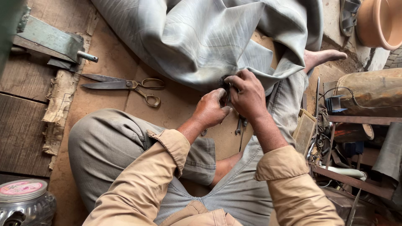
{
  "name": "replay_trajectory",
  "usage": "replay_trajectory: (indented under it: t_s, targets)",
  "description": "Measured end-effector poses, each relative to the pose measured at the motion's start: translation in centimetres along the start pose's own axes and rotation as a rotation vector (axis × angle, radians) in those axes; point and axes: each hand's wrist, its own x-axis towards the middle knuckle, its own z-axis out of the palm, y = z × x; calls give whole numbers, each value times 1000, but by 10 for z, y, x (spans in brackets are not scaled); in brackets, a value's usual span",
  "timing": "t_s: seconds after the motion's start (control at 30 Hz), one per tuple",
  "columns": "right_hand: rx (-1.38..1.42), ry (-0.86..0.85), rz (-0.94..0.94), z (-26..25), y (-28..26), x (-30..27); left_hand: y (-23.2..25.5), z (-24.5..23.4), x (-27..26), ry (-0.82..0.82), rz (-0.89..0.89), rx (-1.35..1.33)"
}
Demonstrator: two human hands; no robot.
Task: The person installs a valve stem onto a large rubber inner tube. They position the stem from the inside using a metal rod and then secure it by tightening a nut with wrenches.
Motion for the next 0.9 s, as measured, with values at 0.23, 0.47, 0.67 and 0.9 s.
replay_trajectory:
  t_s: [0.23, 0.47, 0.67, 0.9]
  targets:
    - [-417, -73, -538, -28, -9, 12, -6, 0, 1, 44, 45, -109]
    - [-135, -20, -573, -43, -1, 31, 0, -9, 1, 34, 30, -74]
    - [507, 159, 15, -11, 10, -3, 6, -13, 0, 17, 9, -36]
    - [1254, 162, 512, 42, 11, -55, 9, -13, 5, 25, -29, -14]
